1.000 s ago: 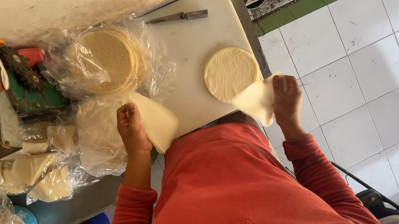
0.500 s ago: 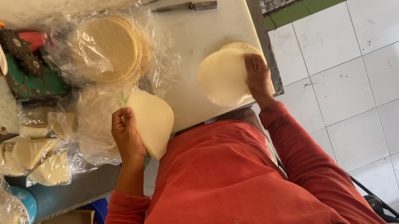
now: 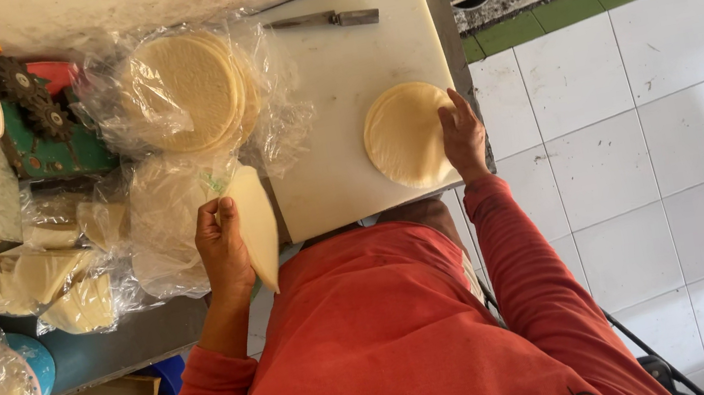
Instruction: The person separates and stacks dough wrappers, then cuts a stack of them into quarters using a knife.
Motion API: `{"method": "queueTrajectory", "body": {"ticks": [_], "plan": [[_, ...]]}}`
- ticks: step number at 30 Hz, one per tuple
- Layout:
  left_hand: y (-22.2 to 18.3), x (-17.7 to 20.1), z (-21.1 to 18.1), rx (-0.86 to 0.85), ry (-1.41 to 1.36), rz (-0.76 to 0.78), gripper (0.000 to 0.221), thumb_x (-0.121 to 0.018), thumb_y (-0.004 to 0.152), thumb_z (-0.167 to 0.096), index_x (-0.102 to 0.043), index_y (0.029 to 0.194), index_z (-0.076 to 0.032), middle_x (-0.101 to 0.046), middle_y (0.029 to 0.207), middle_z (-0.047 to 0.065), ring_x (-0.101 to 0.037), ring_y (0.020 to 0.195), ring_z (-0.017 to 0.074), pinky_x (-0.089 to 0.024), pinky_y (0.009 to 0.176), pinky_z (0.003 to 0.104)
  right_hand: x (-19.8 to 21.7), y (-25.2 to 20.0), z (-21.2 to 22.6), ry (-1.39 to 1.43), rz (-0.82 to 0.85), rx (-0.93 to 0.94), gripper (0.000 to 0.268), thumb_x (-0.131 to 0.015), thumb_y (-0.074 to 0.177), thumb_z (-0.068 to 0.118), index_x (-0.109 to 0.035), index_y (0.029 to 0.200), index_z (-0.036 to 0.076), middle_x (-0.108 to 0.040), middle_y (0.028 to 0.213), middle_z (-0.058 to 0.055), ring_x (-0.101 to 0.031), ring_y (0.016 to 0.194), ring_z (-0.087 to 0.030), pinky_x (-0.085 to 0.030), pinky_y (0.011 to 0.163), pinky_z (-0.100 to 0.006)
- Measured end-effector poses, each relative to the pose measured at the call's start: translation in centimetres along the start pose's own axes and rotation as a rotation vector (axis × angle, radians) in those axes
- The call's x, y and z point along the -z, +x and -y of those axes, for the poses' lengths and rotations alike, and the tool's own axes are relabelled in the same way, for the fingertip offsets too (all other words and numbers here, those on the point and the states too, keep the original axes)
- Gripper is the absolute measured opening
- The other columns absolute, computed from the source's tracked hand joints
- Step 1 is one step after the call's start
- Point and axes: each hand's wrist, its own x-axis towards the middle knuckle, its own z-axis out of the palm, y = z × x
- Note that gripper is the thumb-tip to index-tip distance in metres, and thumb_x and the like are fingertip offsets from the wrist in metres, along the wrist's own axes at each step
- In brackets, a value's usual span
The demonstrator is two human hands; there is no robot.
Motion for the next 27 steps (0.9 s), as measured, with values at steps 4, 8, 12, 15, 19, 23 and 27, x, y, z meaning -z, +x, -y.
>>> {"method": "queueTrajectory", "body": {"ticks": [4,8,12,15,19,23,27], "plan": [[-0.3,-0.3,-0.1,-0.001,-0.002,0.015,0.027,-0.065,0.105,-0.032,-0.062,0.11,-0.005,-0.065,0.092,-0.002,-0.056,0.08,0.0027,-0.05,0.072,0.02,0.2,0.2,0.7,-0.173,-0.015,0.034,0.046,-0.069,0.099,0.021,-0.058,0.142,0.007,-0.065,0.128,-0.02,-0.063,0.113,-0.039,-0.052,0.093,-0.048],[-0.6,-0.4,0.2,0.033,0.019,-0.003,0.028,-0.065,0.106,-0.033,-0.063,0.11,-0.005,-0.062,0.087,-0.002,-0.053,0.076,0.0024,-0.048,0.068,0.019,0.3,-0.6,2.7,-0.608,-0.224,0.287,0.049,-0.079,0.081,0.021,-0.065,0.126,0.008,-0.062,0.115,-0.016,-0.062,0.1,-0.039,-0.052,0.085,-0.049],[-0.7,-0.3,0.2,0.022,0.026,-0.008,0.028,-0.065,0.107,-0.032,-0.064,0.11,-0.004,-0.06,0.084,-0.002,-0.048,0.073,0.0024,-0.043,0.063,0.019,-1.6,-0.3,4.2,-0.439,-0.087,0.436,0.031,-0.077,0.089,0.014,-0.07,0.119,0.013,-0.059,0.109,-0.01,-0.063,0.098,-0.033,-0.053,0.083,-0.046],[-0.8,-0.3,0.0,0.021,0.028,-0.02,0.027,-0.064,0.106,-0.031,-0.064,0.11,-0.005,-0.062,0.086,-0.003,-0.05,0.074,0.0018,-0.044,0.065,0.019,-3.9,1.2,3.9,-0.244,0.124,0.47,0.025,-0.071,0.096,0.005,-0.074,0.12,0.014,-0.059,0.108,-0.011,-0.064,0.098,-0.03,-0.054,0.081,-0.044],[-1.1,-0.3,-0.5,0.017,0.049,-0.029,0.027,-0.063,0.105,-0.032,-0.063,0.108,-0.005,-0.064,0.087,-0.004,-0.052,0.075,0.0014,-0.046,0.066,0.019,-5.6,2.8,2.7,-0.268,0.168,0.505,0.024,-0.069,0.094,0.004,-0.077,0.114,0.016,-0.06,0.103,-0.011,-0.064,0.096,-0.032,-0.055,0.081,-0.044],[-1.7,-0.1,-0.5,0.011,0.057,-0.027,0.027,-0.064,0.106,-0.031,-0.063,0.108,-0.004,-0.061,0.087,-0.004,-0.049,0.075,0.0015,-0.044,0.067,0.019,-5.7,3.8,2.1,-0.22,0.238,0.441,0.01,-0.072,0.096,0.013,-0.075,0.106,0.015,-0.061,0.101,-0.012,-0.065,0.094,-0.034,-0.055,0.079,-0.044],[-2.1,0.2,0.1,0.031,0.054,-0.037,0.027,-0.065,0.105,-0.031,-0.064,0.107,-0.005,-0.06,0.084,-0.004,-0.048,0.073,0.0022,-0.043,0.065,0.02,-5.2,4.6,2.4,-0.269,0.334,0.399,0.005,-0.073,0.098,0.015,-0.073,0.102,0.013,-0.061,0.099,-0.012,-0.065,0.089,-0.032,-0.055,0.077,-0.044]]}}
